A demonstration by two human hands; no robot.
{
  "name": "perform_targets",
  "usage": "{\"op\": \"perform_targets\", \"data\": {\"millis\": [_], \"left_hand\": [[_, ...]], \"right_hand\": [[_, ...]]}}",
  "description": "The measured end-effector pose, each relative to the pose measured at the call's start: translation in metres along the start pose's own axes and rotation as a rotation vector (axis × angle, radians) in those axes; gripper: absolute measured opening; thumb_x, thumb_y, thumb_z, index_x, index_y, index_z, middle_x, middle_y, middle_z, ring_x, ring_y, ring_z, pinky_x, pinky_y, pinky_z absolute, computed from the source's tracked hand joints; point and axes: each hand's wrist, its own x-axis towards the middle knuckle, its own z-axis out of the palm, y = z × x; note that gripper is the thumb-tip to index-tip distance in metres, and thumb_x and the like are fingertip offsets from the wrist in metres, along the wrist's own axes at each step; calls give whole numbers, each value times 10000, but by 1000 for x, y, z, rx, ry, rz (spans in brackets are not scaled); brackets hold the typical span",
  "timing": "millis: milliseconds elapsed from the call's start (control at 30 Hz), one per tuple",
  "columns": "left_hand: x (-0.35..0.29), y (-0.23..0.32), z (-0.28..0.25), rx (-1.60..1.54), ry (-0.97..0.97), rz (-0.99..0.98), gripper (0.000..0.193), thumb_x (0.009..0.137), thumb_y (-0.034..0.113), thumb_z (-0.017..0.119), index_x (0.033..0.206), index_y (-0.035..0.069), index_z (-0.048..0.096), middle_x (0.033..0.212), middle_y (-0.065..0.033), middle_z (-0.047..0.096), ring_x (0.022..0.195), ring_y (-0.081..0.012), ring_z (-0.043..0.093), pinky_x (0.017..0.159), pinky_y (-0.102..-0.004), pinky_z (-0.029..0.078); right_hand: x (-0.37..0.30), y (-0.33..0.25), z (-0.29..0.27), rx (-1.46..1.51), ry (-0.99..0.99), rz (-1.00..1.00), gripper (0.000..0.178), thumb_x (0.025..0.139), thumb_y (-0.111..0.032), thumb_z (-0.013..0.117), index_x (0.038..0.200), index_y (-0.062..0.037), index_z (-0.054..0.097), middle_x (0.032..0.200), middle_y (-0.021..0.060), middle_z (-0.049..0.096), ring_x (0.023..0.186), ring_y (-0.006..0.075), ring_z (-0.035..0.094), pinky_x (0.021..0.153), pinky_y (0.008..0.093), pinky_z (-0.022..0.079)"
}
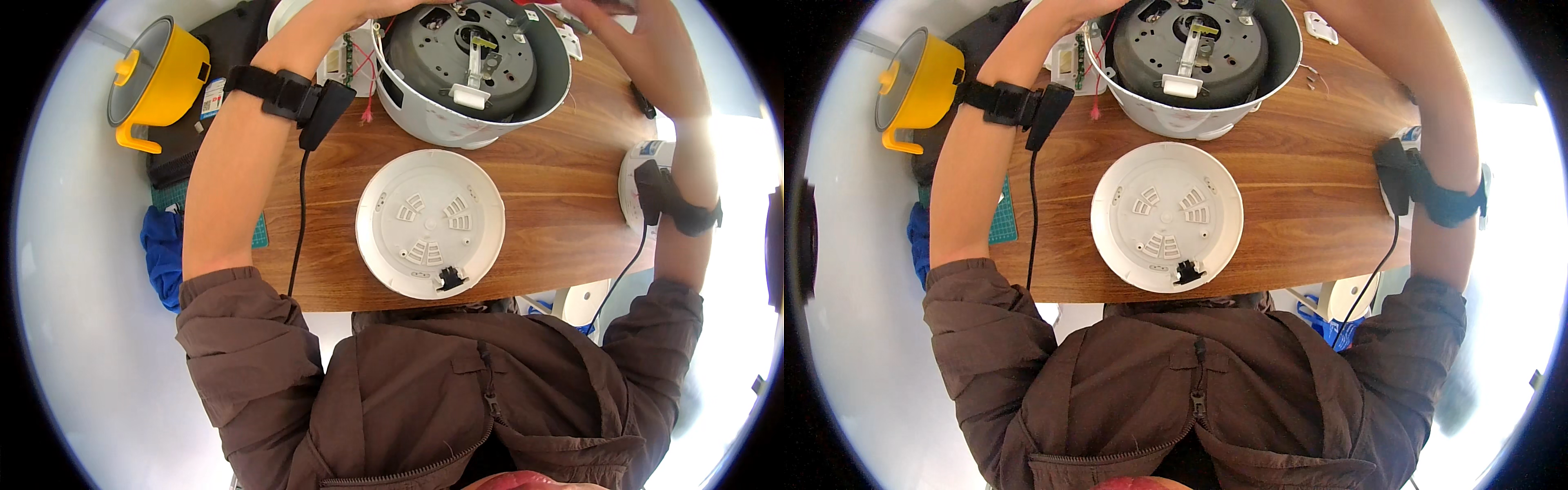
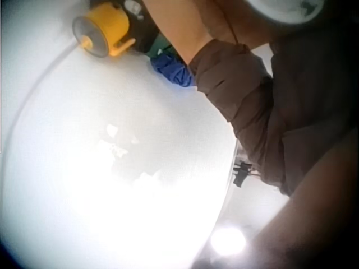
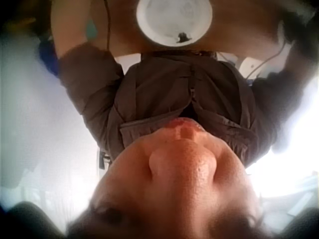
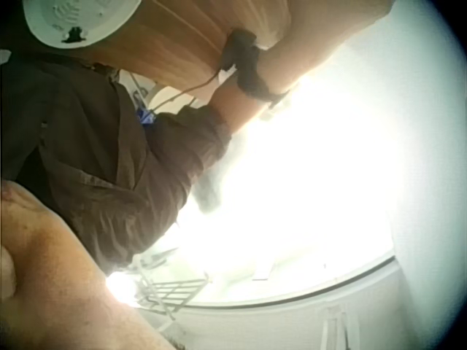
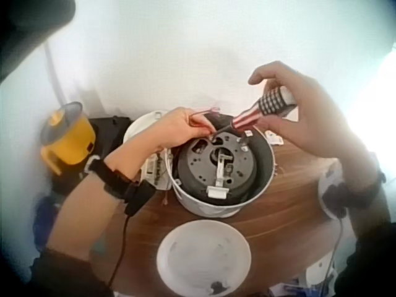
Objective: The person assembles a white cylindrical appliance by connecting internal wires, inserting a circuit board, and securing the top cover with screws. They use a screwdriver to tighten multiple screws around the rim of the cover.
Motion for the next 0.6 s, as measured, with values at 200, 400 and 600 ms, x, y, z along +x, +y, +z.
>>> {"op": "perform_targets", "data": {"millis": [200, 400, 600], "left_hand": [[-2, -9, -6, -14, 6, 44, 141, 931, 53, 698, 1018, 16, 802, 906, -74, 785, 837, -134, 701, 799, -286, 542], [-3, 0, -5, 79, 9, 20, 146, 937, 57, 696, 1027, 9, 800, 906, -84, 789, 822, -139, 705, 790, -287, 543], [-2, -1, -4, 56, 17, -9, 148, 936, 60, 698, 1026, 1, 800, 913, -88, 788, 825, -139, 704, 792, -287, 542]], "right_hand": [[2, 4, -33, -344, -485, -177, 439, 932, -92, 717, 1330, -60, 533, 828, 75, 588, 796, 166, 666, 750, 305, 551], [13, -36, -1, 208, 55, 482, 419, 995, -209, 670, 1356, -51, 527, 683, 102, 626, 654, 179, 664, 639, 293, 504], [-5, 12, -24, -383, -367, -266, 415, 939, -130, 723, 1315, -45, 567, 881, 105, 654, 821, 206, 695, 732, 310, 565]]}}
